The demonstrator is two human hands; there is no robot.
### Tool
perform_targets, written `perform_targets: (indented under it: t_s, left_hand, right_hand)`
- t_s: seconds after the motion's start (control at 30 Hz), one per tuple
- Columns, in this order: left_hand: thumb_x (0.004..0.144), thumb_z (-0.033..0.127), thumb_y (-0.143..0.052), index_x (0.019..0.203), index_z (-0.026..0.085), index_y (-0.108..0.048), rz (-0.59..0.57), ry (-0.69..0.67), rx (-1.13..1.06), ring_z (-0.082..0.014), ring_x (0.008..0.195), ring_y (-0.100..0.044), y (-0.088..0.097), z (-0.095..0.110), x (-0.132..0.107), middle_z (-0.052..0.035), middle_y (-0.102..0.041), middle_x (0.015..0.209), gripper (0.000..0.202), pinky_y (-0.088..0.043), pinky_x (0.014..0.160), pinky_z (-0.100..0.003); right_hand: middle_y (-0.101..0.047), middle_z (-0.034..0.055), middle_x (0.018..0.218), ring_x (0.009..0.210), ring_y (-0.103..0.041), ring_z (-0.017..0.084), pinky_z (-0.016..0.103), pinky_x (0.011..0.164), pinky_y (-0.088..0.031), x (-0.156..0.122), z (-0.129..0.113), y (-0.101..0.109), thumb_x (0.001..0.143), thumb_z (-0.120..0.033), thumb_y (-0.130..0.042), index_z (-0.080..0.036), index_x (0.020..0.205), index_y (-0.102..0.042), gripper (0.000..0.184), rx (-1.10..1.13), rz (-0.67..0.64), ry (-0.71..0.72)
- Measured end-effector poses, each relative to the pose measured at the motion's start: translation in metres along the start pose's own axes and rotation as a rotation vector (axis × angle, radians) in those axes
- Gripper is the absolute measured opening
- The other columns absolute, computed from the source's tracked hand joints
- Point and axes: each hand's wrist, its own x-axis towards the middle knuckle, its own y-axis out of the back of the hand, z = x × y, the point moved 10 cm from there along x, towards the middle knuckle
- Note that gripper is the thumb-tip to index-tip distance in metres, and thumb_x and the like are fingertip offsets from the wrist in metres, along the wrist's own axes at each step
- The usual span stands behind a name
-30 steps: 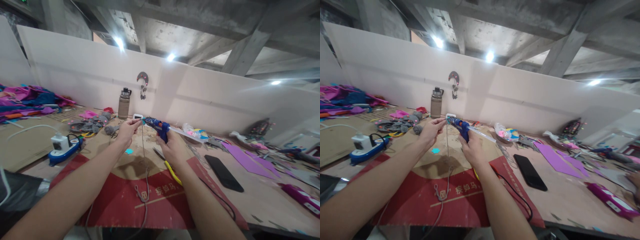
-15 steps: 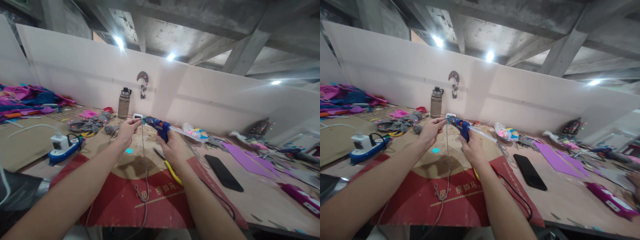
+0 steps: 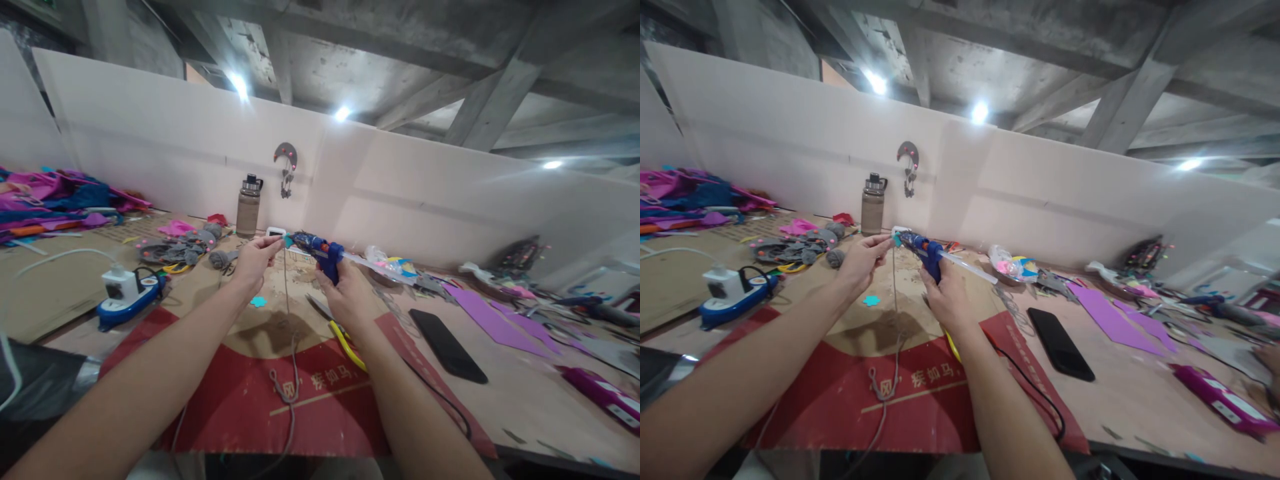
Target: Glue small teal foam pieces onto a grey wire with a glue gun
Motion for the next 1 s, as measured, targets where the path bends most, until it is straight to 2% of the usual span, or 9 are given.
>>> perform_targets:
  t_s: [0.17,0.3,0.4,0.5,0.57,0.67,0.8,0.9,1.0]
  left_hand:
    - [0.052,0.033,-0.078,0.075,0.015,-0.070,-0.017,-0.009,0.010,-0.0031,0.045,-0.034,-0.002,0.000,0.000,0.0010,-0.055,0.058,0.030,-0.024,0.042,-0.019]
    - [0.055,0.034,-0.076,0.077,0.013,-0.069,-0.049,-0.022,0.024,-0.0033,0.045,-0.034,-0.005,0.001,0.000,0.0006,-0.054,0.059,0.031,-0.025,0.041,-0.018]
    - [0.055,0.033,-0.076,0.079,0.013,-0.069,-0.061,-0.012,0.012,-0.0036,0.047,-0.036,-0.005,-0.002,0.001,-0.0005,-0.056,0.063,0.032,-0.027,0.042,-0.018]
    - [0.055,0.031,-0.075,0.078,0.013,-0.068,-0.078,-0.007,0.010,-0.0035,0.047,-0.037,-0.008,-0.005,0.002,-0.0006,-0.057,0.065,0.030,-0.027,0.042,-0.018]
    - [0.058,0.031,-0.073,0.077,0.014,-0.067,-0.079,-0.037,0.057,-0.0039,0.047,-0.037,-0.009,-0.003,0.000,0.0000,-0.056,0.064,0.026,-0.027,0.042,-0.019]
    - [0.063,0.030,-0.069,0.077,0.016,-0.067,-0.080,-0.134,0.191,-0.0054,0.048,-0.040,-0.013,0.007,-0.005,0.0005,-0.056,0.062,0.020,-0.030,0.044,-0.019]
    - [0.067,0.032,-0.065,0.078,0.016,-0.067,-0.136,-0.240,0.346,-0.0079,0.050,-0.045,-0.026,0.021,-0.018,0.0004,-0.056,0.059,0.019,-0.036,0.045,-0.020]
    - [0.067,0.031,-0.065,0.080,0.015,-0.065,-0.171,-0.252,0.399,-0.0098,0.052,-0.050,-0.034,0.024,-0.025,-0.0009,-0.059,0.062,0.020,-0.040,0.046,-0.021]
    - [0.070,0.029,-0.062,0.079,0.015,-0.064,-0.201,-0.265,0.423,-0.0114,0.054,-0.054,-0.040,0.024,-0.029,-0.0019,-0.062,0.064,0.017,-0.044,0.050,-0.023]
  right_hand:
    - [-0.062,0.0091,0.101,0.090,-0.057,0.022,0.037,0.080,-0.042,0.000,0.003,0.000,0.082,-0.032,-0.048,-0.021,0.112,-0.051,0.032,0.037,0.007,-0.001]
    - [-0.063,0.0085,0.096,0.088,-0.057,0.022,0.036,0.079,-0.042,0.001,0.001,0.004,0.080,-0.032,-0.049,-0.020,0.105,-0.053,0.028,0.078,0.038,0.007]
    - [-0.062,0.0053,0.086,0.067,-0.056,0.016,0.029,0.063,-0.045,0.002,0.014,0.002,0.078,-0.033,-0.051,-0.020,0.100,-0.051,0.026,0.205,0.064,-0.083]
    - [-0.061,0.0008,0.080,0.044,-0.043,0.008,0.023,0.042,-0.038,0.003,0.046,-0.006,0.077,-0.034,-0.049,-0.021,0.100,-0.044,0.026,0.430,0.077,-0.271]
    - [-0.059,-0.0010,0.071,0.040,-0.041,0.007,0.021,0.038,-0.035,0.003,0.071,-0.016,0.076,-0.033,-0.048,-0.020,0.091,-0.045,0.020,0.450,0.029,-0.404]
    - [-0.056,0.0000,0.060,0.043,-0.047,0.010,0.023,0.041,-0.038,0.001,0.103,-0.022,0.074,-0.027,-0.045,-0.018,0.076,-0.048,0.010,0.185,-0.096,-0.539]
    - [-0.062,0.0089,0.071,0.066,-0.059,0.020,0.030,0.060,-0.043,0.004,0.119,-0.004,0.067,-0.020,-0.051,-0.016,0.070,-0.054,0.006,-0.242,-0.099,-0.500]
    - [-0.060,0.0204,0.091,0.092,-0.055,0.030,0.040,0.079,-0.039,0.004,0.109,0.017,0.065,-0.020,-0.057,-0.013,0.073,-0.055,0.011,-0.449,0.018,-0.452]
    - [-0.058,0.0153,0.091,0.090,-0.053,0.024,0.039,0.081,-0.038,0.007,0.076,0.021,0.076,-0.026,-0.048,-0.015,0.077,-0.051,0.012,-0.356,0.137,-0.326]
